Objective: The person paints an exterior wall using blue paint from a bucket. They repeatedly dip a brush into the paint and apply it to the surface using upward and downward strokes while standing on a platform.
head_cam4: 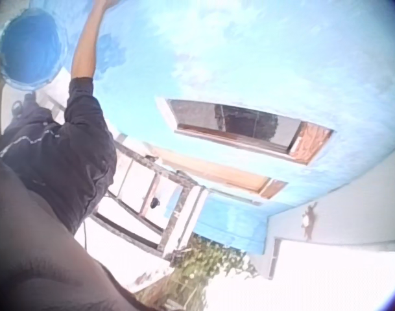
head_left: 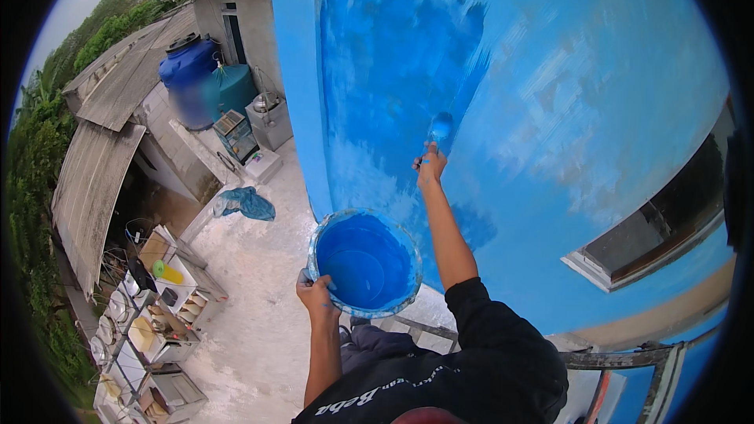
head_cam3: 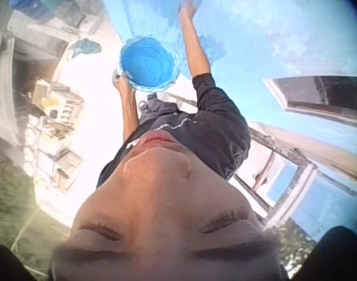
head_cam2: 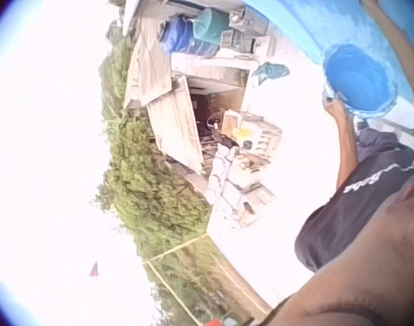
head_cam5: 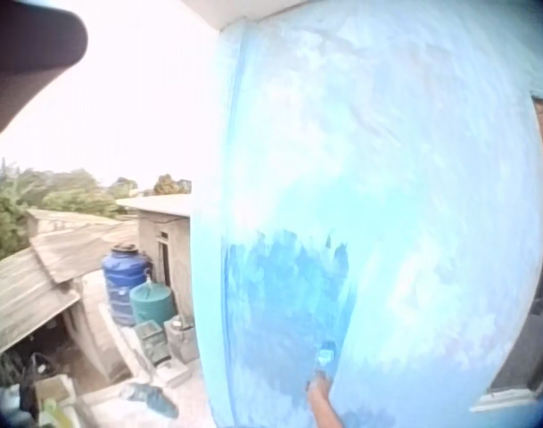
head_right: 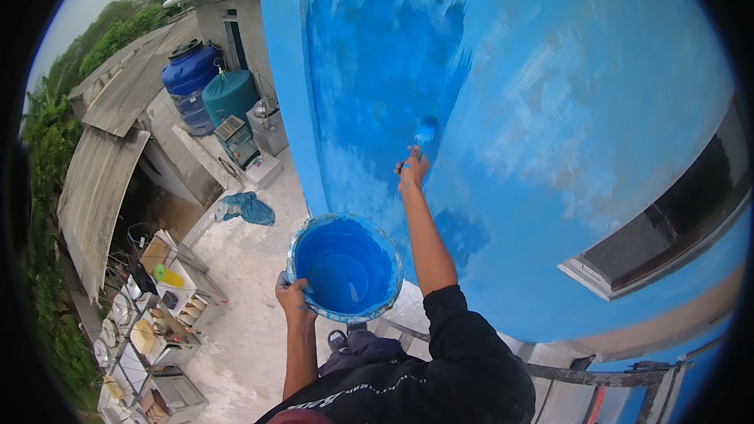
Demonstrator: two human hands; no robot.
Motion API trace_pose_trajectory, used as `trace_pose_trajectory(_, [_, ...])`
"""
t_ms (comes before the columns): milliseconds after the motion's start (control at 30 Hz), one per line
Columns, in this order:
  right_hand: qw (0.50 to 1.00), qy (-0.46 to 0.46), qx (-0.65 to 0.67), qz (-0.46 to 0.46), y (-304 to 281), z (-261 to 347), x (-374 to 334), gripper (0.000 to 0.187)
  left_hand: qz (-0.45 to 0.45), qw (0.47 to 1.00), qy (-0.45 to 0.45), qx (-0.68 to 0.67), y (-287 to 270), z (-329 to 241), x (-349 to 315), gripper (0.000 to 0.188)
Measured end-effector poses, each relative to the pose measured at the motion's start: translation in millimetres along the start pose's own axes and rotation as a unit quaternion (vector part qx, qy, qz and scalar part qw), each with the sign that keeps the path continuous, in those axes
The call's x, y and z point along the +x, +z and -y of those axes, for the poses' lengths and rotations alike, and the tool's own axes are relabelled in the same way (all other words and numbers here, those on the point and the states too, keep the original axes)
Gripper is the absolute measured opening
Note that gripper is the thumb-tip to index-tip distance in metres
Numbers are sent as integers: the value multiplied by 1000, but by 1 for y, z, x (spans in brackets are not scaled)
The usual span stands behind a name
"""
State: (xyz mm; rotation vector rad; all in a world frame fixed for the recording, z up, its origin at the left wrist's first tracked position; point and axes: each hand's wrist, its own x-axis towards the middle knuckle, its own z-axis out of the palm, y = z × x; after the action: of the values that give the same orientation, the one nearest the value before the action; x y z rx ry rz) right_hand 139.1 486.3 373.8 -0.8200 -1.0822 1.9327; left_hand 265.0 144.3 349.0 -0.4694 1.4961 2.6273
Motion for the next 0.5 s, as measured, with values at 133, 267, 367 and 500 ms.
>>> trace_pose_trajectory(133, [983,180,20,-29,-29,-57,26,32,-12,1000,11,-12,4,-2,-6,20])
trace_pose_trajectory(267, [980,180,63,-52,-34,-71,55,32,11,1000,17,-3,-1,-3,-8,20])
trace_pose_trajectory(367, [995,92,31,1,7,-18,27,35,-15,1000,26,-6,-10,-3,-8,20])
trace_pose_trajectory(500, [989,-114,-18,92,41,48,-18,40,-32,999,23,-8,-6,-9,-11,20])
